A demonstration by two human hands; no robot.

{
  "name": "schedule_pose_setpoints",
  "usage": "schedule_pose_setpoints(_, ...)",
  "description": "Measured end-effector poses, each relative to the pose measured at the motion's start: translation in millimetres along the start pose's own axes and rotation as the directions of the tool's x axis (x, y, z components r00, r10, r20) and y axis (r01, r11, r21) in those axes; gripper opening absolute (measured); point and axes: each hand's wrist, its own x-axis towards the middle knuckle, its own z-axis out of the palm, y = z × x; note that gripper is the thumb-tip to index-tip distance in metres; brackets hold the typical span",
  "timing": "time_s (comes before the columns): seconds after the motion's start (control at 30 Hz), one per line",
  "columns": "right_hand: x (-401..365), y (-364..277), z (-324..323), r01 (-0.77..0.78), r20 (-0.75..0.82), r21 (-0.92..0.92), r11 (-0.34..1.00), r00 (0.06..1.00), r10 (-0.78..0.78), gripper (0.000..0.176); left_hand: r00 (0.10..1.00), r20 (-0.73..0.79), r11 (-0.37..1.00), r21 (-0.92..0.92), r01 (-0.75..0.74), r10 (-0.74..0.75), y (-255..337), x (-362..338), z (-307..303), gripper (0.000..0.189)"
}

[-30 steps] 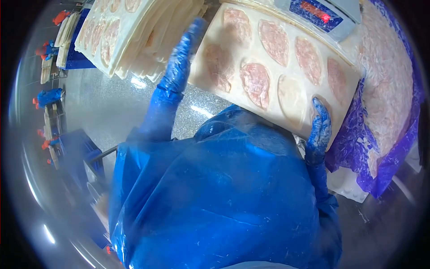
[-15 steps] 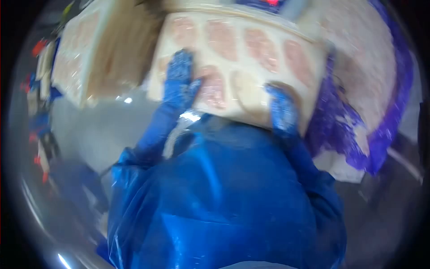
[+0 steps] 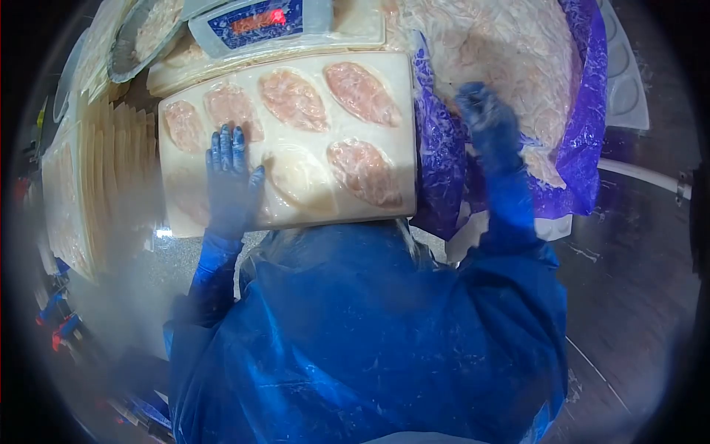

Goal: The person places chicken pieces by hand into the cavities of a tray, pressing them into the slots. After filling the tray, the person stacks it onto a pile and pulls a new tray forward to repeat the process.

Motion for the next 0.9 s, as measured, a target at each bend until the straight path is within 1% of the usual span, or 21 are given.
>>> schedule_pose_setpoints(0.03,10,-1,-20,-0.067,0.049,-0.308,0.949,0.995,0.087,0.023,1.0,0.0,1.0,0.005,-0.001,0.001,0,0,0,0.075)
schedule_pose_setpoints(0.07,21,22,-24,-0.066,0.048,-0.305,0.95,0.995,0.085,0.023,1.0,-0.01,1.0,-0.005,0.001,-0.001,0,0,1,0.074)
schedule_pose_setpoints(0.1,32,52,-20,-0.022,0.196,-0.196,0.98,0.979,0.061,0.024,1.0,-0.018,1.0,-0.014,0.002,-0.002,-1,0,2,0.073)
schedule_pose_setpoints(0.13,38,70,-19,0.009,0.336,-0.079,0.997,0.942,0.018,0.025,1.0,-0.018,1.0,-0.01,0.001,-0.002,0,0,2,0.073)
schedule_pose_setpoints(0.17,42,72,-21,0.014,0.343,-0.075,0.997,0.939,0.012,0.025,1.0,-0.018,1.0,-0.007,-0.004,0.004,-1,-1,2,0.072)
schedule_pose_setpoints(0.2,45,73,-22,-0.149,0.382,-0.037,0.988,0.912,0.152,0.026,1.0,-0.017,1.0,-0.003,-0.011,0.011,-2,-2,2,0.072)
schedule_pose_setpoints(0.23,49,74,-24,-0.307,0.423,-0.009,0.952,0.861,0.282,0.028,1.0,-0.02,1.0,-0.001,-0.005,0.005,-2,-1,1,0.072)
schedule_pose_setpoints(0.27,57,87,-31,-0.3,0.429,-0.012,0.954,0.86,0.276,0.028,1.0,-0.029,1.0,-0.007,-0.006,0.006,-2,-1,1,0.071)
schedule_pose_setpoints(0.3,66,106,-39,-0.265,0.479,0.123,0.956,0.86,0.177,0.028,0.999,-0.037,1.0,-0.015,-0.003,0.003,-2,-2,1,0.07)
schedule_pose_setpoints(0.33,68,99,-37,-0.239,0.517,0.258,0.936,0.852,0.075,0.029,0.999,-0.037,1.0,-0.016,0.01,-0.011,-1,-3,1,0.07)
schedule_pose_setpoints(0.4,63,85,-34,-0.341,0.508,0.452,0.824,0.858,0.076,0.028,0.999,-0.039,0.999,-0.052,0.014,-0.016,0,-3,-2,0.069)
schedule_pose_setpoints(0.47,46,40,-16,-0.397,0.472,0.594,0.7,0.876,0.097,0.027,0.998,-0.047,0.997,-0.07,0.029,-0.032,0,-4,-4,0.067)
schedule_pose_setpoints(0.53,30,1,11,-0.423,0.448,0.661,0.62,0.885,0.127,0.026,0.985,-0.17,0.958,-0.286,-0.018,-0.032,-7,-7,-2,0.064)
schedule_pose_setpoints(0.57,21,-16,26,-0.435,0.444,0.675,0.595,0.885,0.144,0.025,0.964,-0.261,0.928,-0.367,-0.059,-0.042,-9,-9,1,0.061)
schedule_pose_setpoints(0.6,9,-30,44,-0.451,0.451,0.676,0.583,0.879,0.157,0.025,0.95,-0.304,0.895,-0.44,-0.075,-0.069,-6,-8,-6,0.059)
schedule_pose_setpoints(0.67,-20,-54,78,-0.477,0.476,0.656,0.585,0.863,0.169,0.024,0.931,-0.349,0.859,-0.504,-0.092,-0.105,-3,-9,-14,0.058)
schedule_pose_setpoints(0.7,-34,-59,94,-0.488,0.507,0.629,0.605,0.847,0.156,0.024,0.932,-0.341,0.869,-0.49,-0.069,-0.118,-1,-8,-19,0.058)
schedule_pose_setpoints(0.77,-61,-63,116,-0.523,0.577,0.576,0.628,0.805,0.14,0.023,0.892,-0.417,0.865,-0.497,-0.065,-0.173,-3,-10,-30,0.053)
schedule_pose_setpoints(0.8,-72,-61,123,-0.538,0.608,0.55,0.638,0.782,0.135,0.023,0.893,-0.411,0.869,-0.493,-0.05,-0.182,-10,-18,-34,0.053)
schedule_pose_setpoints(0.87,-84,-60,130,-0.55,0.633,0.526,0.649,0.763,0.134,0.022,0.877,-0.434,0.869,-0.493,-0.042,-0.204,-18,-28,-36,0.047)
schedule_pose_setpoints(0.9,-86,-54,130,-0.457,0.569,0.394,0.797,0.802,0.179,0.023,0.861,-0.452,0.857,-0.515,-0.036,-0.235,-16,-32,-33,0.037)
